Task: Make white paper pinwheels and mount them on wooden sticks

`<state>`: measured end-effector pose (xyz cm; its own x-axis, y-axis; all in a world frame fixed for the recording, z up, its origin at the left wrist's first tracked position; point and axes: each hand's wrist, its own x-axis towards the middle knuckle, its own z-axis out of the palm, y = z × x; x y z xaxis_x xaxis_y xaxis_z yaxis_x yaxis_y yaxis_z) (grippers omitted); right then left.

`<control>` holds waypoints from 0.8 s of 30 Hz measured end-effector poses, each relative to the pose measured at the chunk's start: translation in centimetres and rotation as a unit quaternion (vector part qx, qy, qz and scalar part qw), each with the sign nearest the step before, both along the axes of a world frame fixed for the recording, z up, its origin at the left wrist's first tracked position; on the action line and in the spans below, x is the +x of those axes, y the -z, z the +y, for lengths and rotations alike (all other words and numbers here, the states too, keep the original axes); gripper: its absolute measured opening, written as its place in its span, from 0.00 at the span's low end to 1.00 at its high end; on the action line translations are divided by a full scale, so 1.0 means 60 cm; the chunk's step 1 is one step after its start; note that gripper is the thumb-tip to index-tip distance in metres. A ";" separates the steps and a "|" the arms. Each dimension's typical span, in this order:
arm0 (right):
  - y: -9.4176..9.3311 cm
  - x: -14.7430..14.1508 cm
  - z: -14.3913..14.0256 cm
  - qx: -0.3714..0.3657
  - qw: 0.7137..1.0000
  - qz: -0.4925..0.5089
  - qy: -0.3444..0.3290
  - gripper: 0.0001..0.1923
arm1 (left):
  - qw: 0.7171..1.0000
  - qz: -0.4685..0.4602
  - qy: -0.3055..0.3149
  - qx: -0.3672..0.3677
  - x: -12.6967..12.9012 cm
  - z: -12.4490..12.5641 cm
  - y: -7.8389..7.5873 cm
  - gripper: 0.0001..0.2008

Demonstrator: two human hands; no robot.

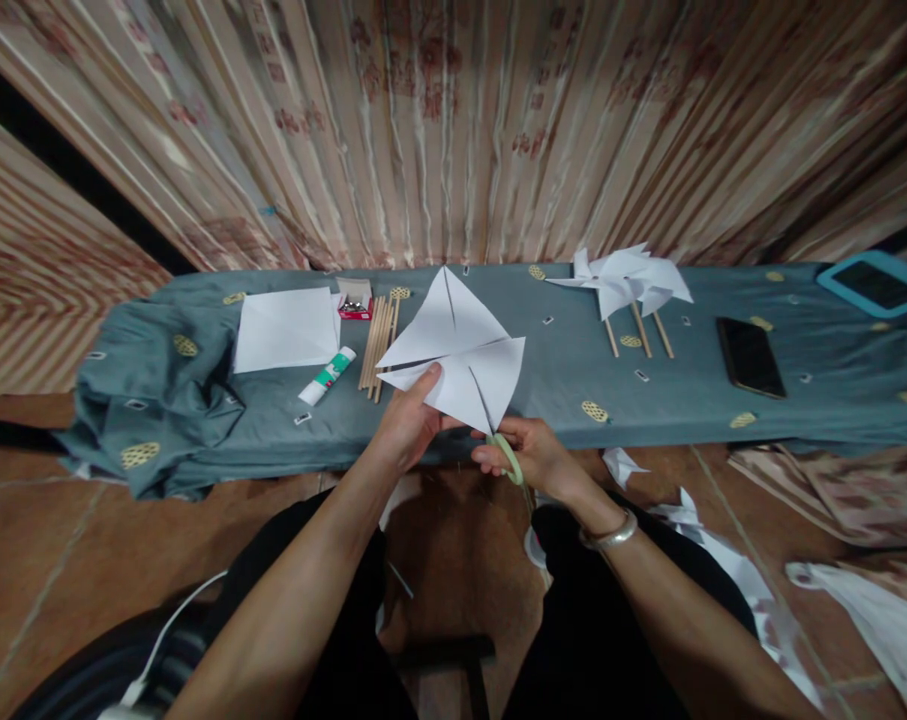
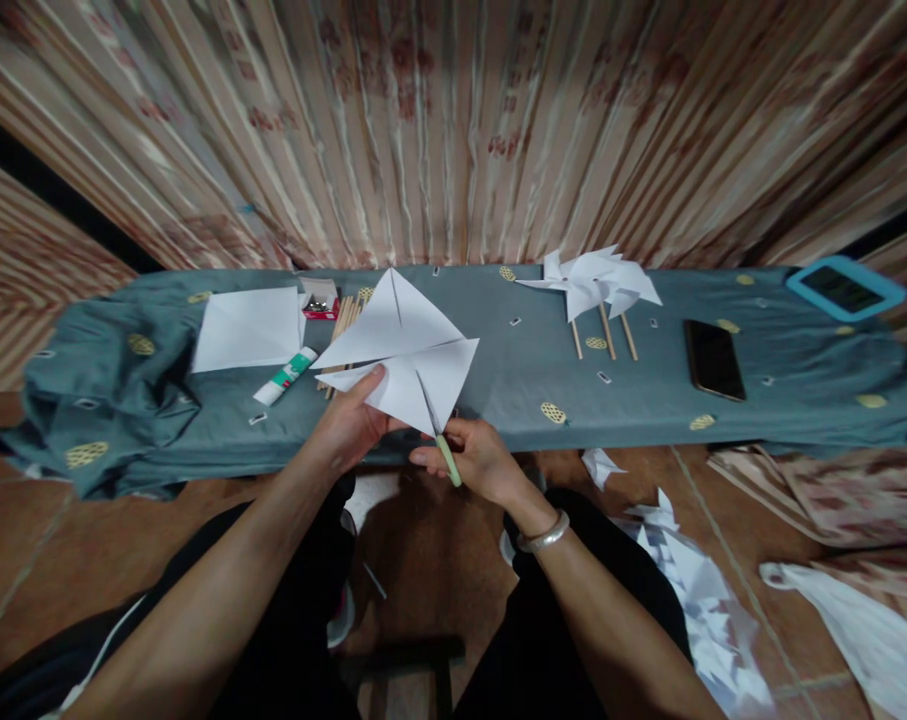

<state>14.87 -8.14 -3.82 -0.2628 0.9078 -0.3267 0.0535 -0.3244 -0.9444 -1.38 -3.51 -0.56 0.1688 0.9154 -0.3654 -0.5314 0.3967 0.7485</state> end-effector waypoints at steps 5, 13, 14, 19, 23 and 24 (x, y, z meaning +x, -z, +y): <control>0.010 0.025 -0.007 -0.003 0.997 -0.067 -0.030 0.26 | 1.000 -0.016 -0.026 -0.003 0.002 0.018 0.007 0.14; -0.004 0.126 0.006 0.094 0.919 -0.384 0.010 0.24 | 0.996 -0.029 -0.071 -0.043 0.018 0.047 0.027 0.11; -0.008 0.138 0.012 0.099 0.880 -0.464 0.029 0.23 | 0.996 -0.032 -0.070 -0.051 0.023 0.049 0.031 0.10; -0.024 0.162 0.061 0.089 0.728 -0.678 0.045 0.24 | 0.994 -0.040 -0.039 -0.090 0.050 0.051 0.048 0.09; -0.030 0.150 0.117 0.101 0.691 -0.716 0.007 0.22 | 0.994 -0.048 -0.006 -0.102 0.067 0.051 0.051 0.10; -0.032 0.146 0.131 0.101 0.689 -0.718 -0.008 0.22 | 0.994 -0.049 0.001 -0.102 0.069 0.050 0.052 0.10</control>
<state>23.63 -0.28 -1.88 0.1896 0.9735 -0.1275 0.9813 -0.1834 0.0589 2.76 -0.50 -3.67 0.2141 0.8239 -0.5247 -0.5963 0.5357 0.5979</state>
